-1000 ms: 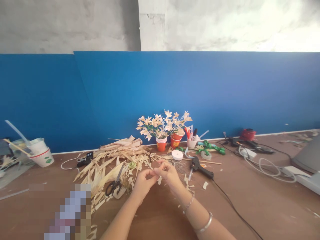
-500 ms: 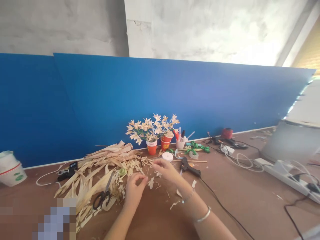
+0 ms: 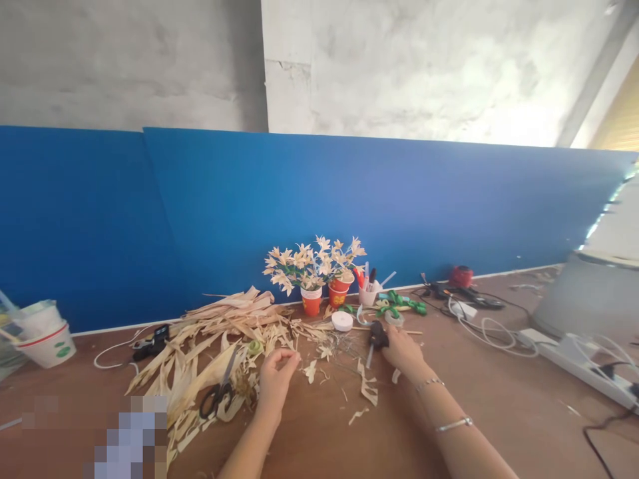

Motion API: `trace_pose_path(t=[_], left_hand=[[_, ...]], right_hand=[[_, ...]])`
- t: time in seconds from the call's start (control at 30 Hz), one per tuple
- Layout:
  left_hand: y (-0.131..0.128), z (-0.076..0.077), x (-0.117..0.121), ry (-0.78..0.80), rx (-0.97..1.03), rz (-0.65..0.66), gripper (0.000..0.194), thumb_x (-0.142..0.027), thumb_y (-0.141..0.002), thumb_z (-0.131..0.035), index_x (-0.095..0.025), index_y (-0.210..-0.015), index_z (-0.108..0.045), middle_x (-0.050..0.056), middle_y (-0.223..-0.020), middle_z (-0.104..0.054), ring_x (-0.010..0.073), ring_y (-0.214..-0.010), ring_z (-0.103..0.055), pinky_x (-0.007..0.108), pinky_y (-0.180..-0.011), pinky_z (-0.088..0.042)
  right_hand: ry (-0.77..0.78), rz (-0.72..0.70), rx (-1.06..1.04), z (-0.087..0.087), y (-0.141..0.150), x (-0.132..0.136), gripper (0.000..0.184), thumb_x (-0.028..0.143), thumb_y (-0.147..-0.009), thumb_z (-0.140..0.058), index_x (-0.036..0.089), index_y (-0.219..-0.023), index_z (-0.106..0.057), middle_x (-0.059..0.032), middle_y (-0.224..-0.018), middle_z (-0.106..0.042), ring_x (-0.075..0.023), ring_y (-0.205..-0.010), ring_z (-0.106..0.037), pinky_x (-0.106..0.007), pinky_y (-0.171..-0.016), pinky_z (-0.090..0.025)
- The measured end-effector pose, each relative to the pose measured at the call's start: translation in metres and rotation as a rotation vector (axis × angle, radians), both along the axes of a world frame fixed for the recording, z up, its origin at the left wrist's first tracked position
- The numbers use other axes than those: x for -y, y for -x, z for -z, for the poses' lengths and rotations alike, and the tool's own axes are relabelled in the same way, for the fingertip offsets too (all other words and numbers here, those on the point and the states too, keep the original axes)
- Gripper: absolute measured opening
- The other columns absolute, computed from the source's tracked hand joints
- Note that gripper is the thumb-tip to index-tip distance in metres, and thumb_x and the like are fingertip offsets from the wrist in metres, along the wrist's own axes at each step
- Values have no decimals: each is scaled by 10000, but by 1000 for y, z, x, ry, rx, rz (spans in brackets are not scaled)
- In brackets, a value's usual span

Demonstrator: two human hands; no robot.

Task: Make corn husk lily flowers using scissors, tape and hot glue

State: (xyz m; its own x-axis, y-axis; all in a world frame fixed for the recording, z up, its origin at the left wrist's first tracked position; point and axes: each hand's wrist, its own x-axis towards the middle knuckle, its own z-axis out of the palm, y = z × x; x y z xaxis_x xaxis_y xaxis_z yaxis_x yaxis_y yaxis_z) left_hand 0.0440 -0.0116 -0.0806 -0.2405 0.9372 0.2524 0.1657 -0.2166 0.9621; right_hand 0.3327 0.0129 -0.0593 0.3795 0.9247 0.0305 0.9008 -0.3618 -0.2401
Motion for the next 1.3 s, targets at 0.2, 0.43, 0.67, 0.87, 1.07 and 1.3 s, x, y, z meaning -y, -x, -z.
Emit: trace_pose_path(t=[0.2, 0.43, 0.67, 0.87, 1.07, 1.3], left_hand=[[3, -2, 1, 55, 90, 31, 308, -482, -641, -662, -174, -642, -646, 8, -632, -624, 180, -623, -572, 264, -593, -426], [6, 9, -5, 8, 35, -1, 299, -470, -666, -643, -172, -638, -643, 22, -638, -634, 195, -642, -583, 282, -619, -443], [9, 14, -7, -102, -123, -79, 249, -416, -712, -605, -191, -608, -636, 26, -665, -644, 211, -697, -591, 322, -700, -454], [8, 11, -2, -142, -282, -121, 200, -348, -732, -584, -210, -592, -625, 24, -695, -636, 227, -764, -575, 349, -756, -430], [5, 11, 2, -168, -333, -107, 176, -304, -747, -578, -211, -601, -606, 26, -708, -620, 226, -779, -564, 349, -761, -419], [4, 9, 4, -174, -365, -117, 146, -260, -738, -579, -215, -601, -600, 24, -712, -621, 226, -790, -556, 357, -772, -415]], right_hand=[[-231, 113, -192, -8, -14, 0, 339, 315, -783, -468, 154, -1074, -531, -146, -977, -636, -283, -879, -620, -336, -682, -429], [-377, -240, -916, -23, 50, 5, 299, 470, -708, -561, 176, -656, -549, 3, -506, -528, -155, -504, -494, -268, -521, -386], [-381, -691, -872, -11, 118, 33, 89, 270, -719, -592, 185, -706, -571, 1, -686, -561, -149, -640, -514, -251, -599, -419], [-383, -806, -788, -2, 124, 41, 114, 240, -752, -571, 179, -660, -544, -8, -710, -534, -155, -681, -536, -250, -653, -431], [-376, -799, -790, -1, 121, 41, 71, 217, -757, -577, 174, -700, -582, -25, -763, -548, -171, -707, -563, -266, -678, -444], [-307, -819, -765, -1, 122, 42, 71, 222, -767, -553, 174, -734, -593, -41, -808, -570, -173, -741, -572, -256, -690, -439]])
